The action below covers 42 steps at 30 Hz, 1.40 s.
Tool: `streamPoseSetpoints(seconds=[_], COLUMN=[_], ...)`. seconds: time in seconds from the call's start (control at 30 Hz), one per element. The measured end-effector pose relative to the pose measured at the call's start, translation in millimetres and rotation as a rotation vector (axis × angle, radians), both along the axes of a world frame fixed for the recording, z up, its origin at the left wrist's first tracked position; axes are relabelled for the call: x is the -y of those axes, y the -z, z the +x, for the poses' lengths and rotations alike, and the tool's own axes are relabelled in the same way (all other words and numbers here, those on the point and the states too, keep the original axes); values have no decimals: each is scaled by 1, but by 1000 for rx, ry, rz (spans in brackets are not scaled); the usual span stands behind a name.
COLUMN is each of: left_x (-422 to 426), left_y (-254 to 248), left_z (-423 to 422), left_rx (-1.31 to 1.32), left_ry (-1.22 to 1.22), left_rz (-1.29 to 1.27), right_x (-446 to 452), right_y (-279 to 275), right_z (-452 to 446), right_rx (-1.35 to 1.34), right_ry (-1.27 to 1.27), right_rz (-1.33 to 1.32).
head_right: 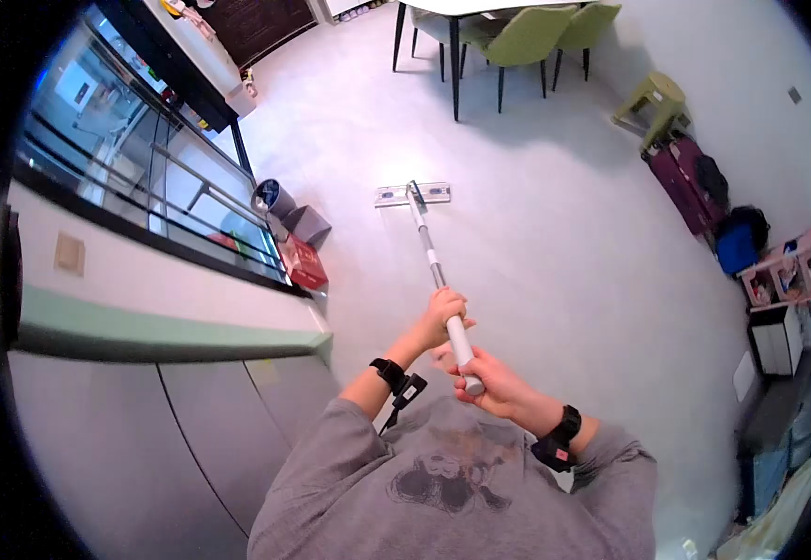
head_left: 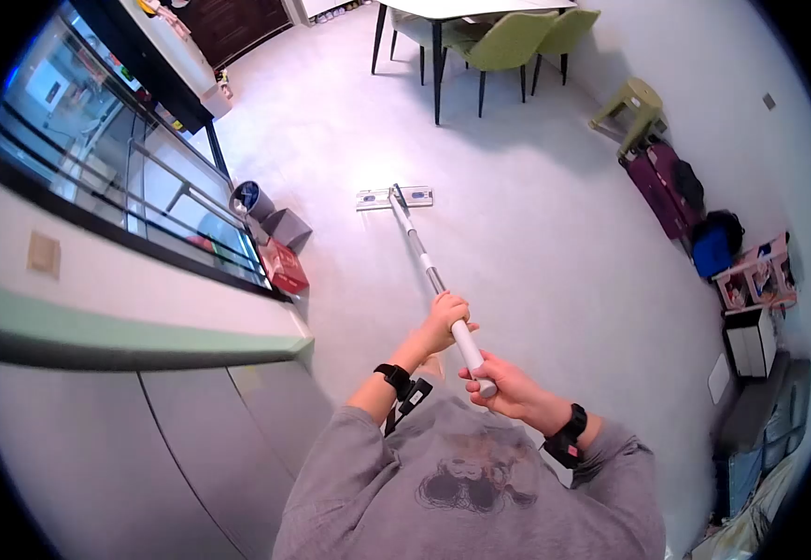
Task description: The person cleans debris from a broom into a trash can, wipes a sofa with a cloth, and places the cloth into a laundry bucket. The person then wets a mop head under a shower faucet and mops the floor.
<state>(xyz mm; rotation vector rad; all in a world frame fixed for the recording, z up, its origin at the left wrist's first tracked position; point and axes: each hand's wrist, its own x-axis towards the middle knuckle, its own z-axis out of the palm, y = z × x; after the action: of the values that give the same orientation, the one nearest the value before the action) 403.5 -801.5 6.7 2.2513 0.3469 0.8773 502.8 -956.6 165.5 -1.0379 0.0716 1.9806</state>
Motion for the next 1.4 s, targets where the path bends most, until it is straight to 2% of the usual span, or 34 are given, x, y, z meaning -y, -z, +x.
streamPoseSetpoints(seconds=[0.1,0.17,0.23,0.37,0.53,0.6,0.67,0.7,0.83,0.93,1.0,1.1,1.2,1.33,1.4], left_x=[-76,-126,-168,-241,-345,-394,-446,-469,-551,-615,-662,-734,-819,-950,-987], left_y=[-4,-14,-20,-16,8,10,2,-1,-28,-48,-47,-38,-40,-42,-36], left_z=[4,11,18,11,8,6,7,7,27,39,42,37,26,2,8], left_rx=[-26,-71,-107,-298,-290,-322,-389,-394,-350,-330,-325,-279,-218,-300,-352], left_ry=[-101,-148,-273,-357,-469,-505,-481,-488,-556,-584,-572,-562,-529,-547,-539], left_rz=[-40,-22,-59,-124,-206,-186,-430,-421,-499,-573,-618,-628,-670,-603,-628], right_x=[-87,-140,-185,-279,-407,-467,-532,-563,-680,-759,-800,-870,-947,-1072,-1105], right_y=[-2,-3,1,28,62,72,73,73,61,62,77,97,101,94,89], right_z=[4,8,11,28,75,97,124,132,166,173,166,143,136,138,149], right_rx=[-57,108,146,257,313,478,494,510,513,447,359,378,358,329,355], right_ry=[-8,59,99,12,-85,-192,-248,-287,-352,-284,-136,-68,-87,-93,-150], right_rz=[99,79,33,24,85,110,107,91,98,120,94,26,53,51,28])
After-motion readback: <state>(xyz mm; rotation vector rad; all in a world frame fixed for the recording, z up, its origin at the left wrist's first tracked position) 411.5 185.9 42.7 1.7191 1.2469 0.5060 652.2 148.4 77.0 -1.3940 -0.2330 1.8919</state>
